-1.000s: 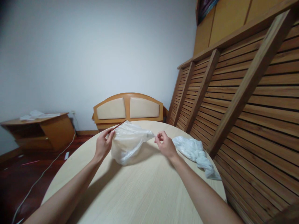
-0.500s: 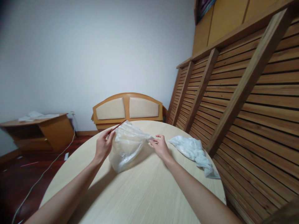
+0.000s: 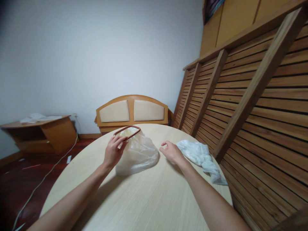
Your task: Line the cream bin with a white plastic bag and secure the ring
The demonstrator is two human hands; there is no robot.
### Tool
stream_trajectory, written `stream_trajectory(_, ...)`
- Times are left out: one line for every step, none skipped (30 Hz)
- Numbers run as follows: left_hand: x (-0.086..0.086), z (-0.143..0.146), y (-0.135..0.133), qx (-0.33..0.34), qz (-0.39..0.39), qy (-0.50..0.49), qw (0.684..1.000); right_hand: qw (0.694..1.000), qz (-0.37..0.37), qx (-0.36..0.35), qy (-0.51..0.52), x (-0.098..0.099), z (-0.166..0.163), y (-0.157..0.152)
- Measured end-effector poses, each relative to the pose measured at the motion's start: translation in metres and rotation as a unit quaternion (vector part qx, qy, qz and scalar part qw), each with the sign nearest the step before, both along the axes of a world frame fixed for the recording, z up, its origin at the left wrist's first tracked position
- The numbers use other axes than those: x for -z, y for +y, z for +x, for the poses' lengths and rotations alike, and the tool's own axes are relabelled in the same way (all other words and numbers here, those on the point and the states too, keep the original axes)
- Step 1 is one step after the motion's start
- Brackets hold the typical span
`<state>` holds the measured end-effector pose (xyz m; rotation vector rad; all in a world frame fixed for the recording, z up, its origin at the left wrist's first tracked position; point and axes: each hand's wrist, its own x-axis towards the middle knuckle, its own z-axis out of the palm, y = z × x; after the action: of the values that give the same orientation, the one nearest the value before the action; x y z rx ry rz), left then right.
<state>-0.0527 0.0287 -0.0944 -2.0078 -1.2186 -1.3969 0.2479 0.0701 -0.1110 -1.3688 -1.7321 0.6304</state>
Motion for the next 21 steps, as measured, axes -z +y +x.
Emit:
stream_trajectory(0.001, 0.003, -0.001, 0.011, 0.001, 0.019, 1.0, 1.0, 0.027, 0.01, -0.012, -0.004, -0.002, -0.004)
stream_trajectory(0.002, 0.007, -0.002, 0.023, 0.002, 0.034, 0.999, 0.998, 0.053, 0.014, -0.019, -0.009, -0.006, -0.008)
stream_trajectory(0.002, 0.009, -0.004, 0.035, 0.004, 0.046, 0.998, 0.996, 0.083, 0.012, -0.026, -0.014, -0.009, -0.012)
stream_trajectory(0.002, 0.012, -0.005, 0.046, 0.005, 0.053, 0.998, 0.992, 0.119, 0.005, -0.033, -0.019, -0.014, -0.016)
stream_trajectory(0.002, 0.014, -0.006, 0.058, 0.007, 0.056, 0.997, 0.985, 0.164, -0.007, -0.044, -0.023, -0.018, -0.021)
stream_trajectory(0.002, 0.016, -0.007, 0.07, 0.007, 0.058, 0.996, 0.974, 0.216, -0.021, -0.058, -0.026, -0.021, -0.025)
stream_trajectory(0.002, 0.018, -0.008, 0.083, 0.004, 0.058, 0.995, 0.96, 0.267, -0.036, -0.074, -0.029, -0.024, -0.029)
stream_trajectory(0.002, 0.019, -0.009, 0.098, 0.0, 0.057, 0.994, 0.945, 0.312, -0.05, -0.09, -0.031, -0.027, -0.032)
stream_trajectory(0.001, 0.02, -0.01, 0.115, -0.004, 0.055, 0.992, 0.931, 0.344, -0.062, -0.104, -0.033, -0.029, -0.034)
stream_trajectory(0.001, 0.021, -0.011, 0.132, -0.011, 0.053, 0.99, 0.923, 0.359, -0.072, -0.114, -0.034, -0.03, -0.036)
stream_trajectory(0.001, 0.021, -0.011, 0.148, -0.02, 0.05, 0.987, 0.92, 0.364, -0.081, -0.122, -0.034, -0.031, -0.037)
stream_trajectory(0.001, 0.022, -0.011, 0.163, -0.03, 0.046, 0.985, 0.919, 0.362, -0.088, -0.129, -0.035, -0.031, -0.037)
stream_trajectory(0.002, 0.022, -0.011, 0.173, -0.041, 0.04, 0.983, 0.92, 0.355, -0.095, -0.135, -0.035, -0.032, -0.037)
stream_trajectory(0.002, 0.023, -0.011, 0.178, -0.053, 0.034, 0.982, 0.922, 0.348, -0.102, -0.139, -0.036, -0.032, -0.036)
stream_trajectory(0.003, 0.023, -0.01, 0.18, -0.067, 0.027, 0.981, 0.923, 0.341, -0.107, -0.142, -0.037, -0.032, -0.036)
stream_trajectory(0.003, 0.023, -0.009, 0.179, -0.081, 0.019, 0.98, 0.925, 0.334, -0.112, -0.142, -0.037, -0.033, -0.035)
stream_trajectory(0.004, 0.024, -0.008, 0.175, -0.093, 0.01, 0.98, 0.926, 0.33, -0.117, -0.14, -0.038, -0.033, -0.034)
stream_trajectory(0.005, 0.024, -0.007, 0.169, -0.102, 0.002, 0.98, 0.927, 0.326, -0.122, -0.139, -0.04, -0.034, -0.033)
stream_trajectory(0.006, 0.024, -0.006, 0.16, -0.105, -0.006, 0.981, 0.928, 0.322, -0.126, -0.137, -0.041, -0.035, -0.031)
stream_trajectory(0.006, 0.024, -0.006, 0.149, -0.103, -0.013, 0.983, 0.929, 0.319, -0.128, -0.138, -0.043, -0.037, -0.028)
stream_trajectory(0.008, 0.025, -0.007, 0.136, -0.096, -0.018, 0.986, 0.929, 0.318, -0.127, -0.14, -0.044, -0.038, -0.025)
